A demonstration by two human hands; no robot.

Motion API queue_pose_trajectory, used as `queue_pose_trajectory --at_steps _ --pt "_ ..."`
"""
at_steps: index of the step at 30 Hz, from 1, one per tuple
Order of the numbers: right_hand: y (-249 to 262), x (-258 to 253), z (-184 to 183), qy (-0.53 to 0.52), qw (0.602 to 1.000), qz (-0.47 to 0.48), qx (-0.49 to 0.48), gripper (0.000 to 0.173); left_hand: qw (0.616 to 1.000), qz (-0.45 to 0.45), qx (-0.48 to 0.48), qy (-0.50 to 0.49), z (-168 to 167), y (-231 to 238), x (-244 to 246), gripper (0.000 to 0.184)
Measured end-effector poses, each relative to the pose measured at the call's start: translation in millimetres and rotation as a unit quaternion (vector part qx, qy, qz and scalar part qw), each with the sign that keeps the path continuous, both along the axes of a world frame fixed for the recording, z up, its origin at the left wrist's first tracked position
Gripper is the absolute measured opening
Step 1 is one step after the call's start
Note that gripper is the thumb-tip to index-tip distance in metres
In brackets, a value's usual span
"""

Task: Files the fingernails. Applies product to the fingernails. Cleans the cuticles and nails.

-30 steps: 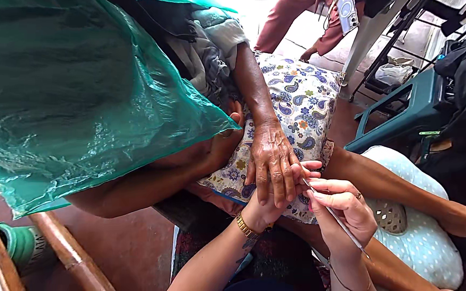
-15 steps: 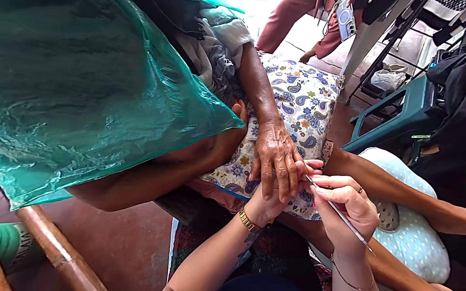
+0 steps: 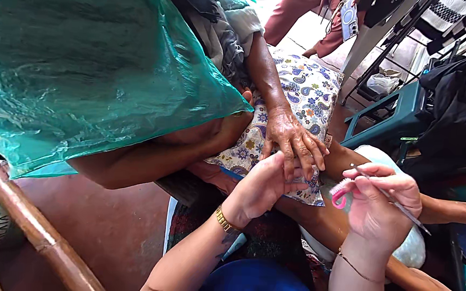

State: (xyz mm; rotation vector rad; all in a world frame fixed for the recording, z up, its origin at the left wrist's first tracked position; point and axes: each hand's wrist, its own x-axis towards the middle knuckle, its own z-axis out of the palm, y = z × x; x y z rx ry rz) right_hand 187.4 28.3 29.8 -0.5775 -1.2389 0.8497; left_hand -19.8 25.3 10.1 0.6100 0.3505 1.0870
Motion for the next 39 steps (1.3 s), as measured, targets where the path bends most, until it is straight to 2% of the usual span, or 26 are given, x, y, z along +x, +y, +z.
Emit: queue_pose_trajectory --at_steps 2,4,5,7,9,13,15,18,23,29,39 --pt "3.0 -20.6 11.3 0.047 0.997 0.054 0.027 0.014 0.999 0.01 -0.04 0.033 16.8 4.1 7.4 0.054" --pt "10.6 -36.3 20.5 0.051 0.992 0.108 0.037 0.015 0.992 0.031 -0.107 0.053 30.2 11.8 20.6 0.042" --pt "17.0 -40.1 24.4 0.033 0.993 0.104 0.035 0.014 0.987 0.048 -0.142 0.048 33.2 16.5 27.2 0.034" --pt "32.1 -38.8 29.7 -0.013 0.999 0.013 0.04 0.015 0.98 0.063 -0.184 0.045 32.9 23.6 34.5 0.02" --pt "40.4 -31.2 35.1 -0.028 0.997 -0.049 0.053 0.016 0.981 0.058 -0.177 0.052 25.7 26.3 36.4 0.018" --pt "29.5 -34.3 32.2 -0.013 0.996 0.081 -0.031 0.017 0.987 0.046 -0.133 0.075 14.9 25.6 34.9 0.014" --pt "32.7 -31.0 16.3 -0.048 0.998 0.026 -0.022 0.016 0.988 0.044 -0.13 0.066 10.0 25.3 34.8 0.007" --pt "32.9 -8.1 7.3 -0.096 0.994 -0.05 -0.002 0.018 0.991 0.04 -0.116 0.048 4.7 25.6 33.5 0.009" --pt "9.7 7.7 -2.4 -0.152 0.988 0.0 -0.019 0.017 0.991 0.055 -0.1 0.066 3.4 23.4 35.9 0.012" --pt "-1.5 7.8 -9.3 -0.152 0.988 -0.022 -0.01 0.017 0.988 0.089 -0.104 0.067 2.1 21.1 41.3 0.012" --pt "-4.7 2.1 -7.1 -0.234 0.97 -0.06 0.025 0.013 0.987 0.095 -0.111 0.065 1.5 19.2 39.7 0.015"
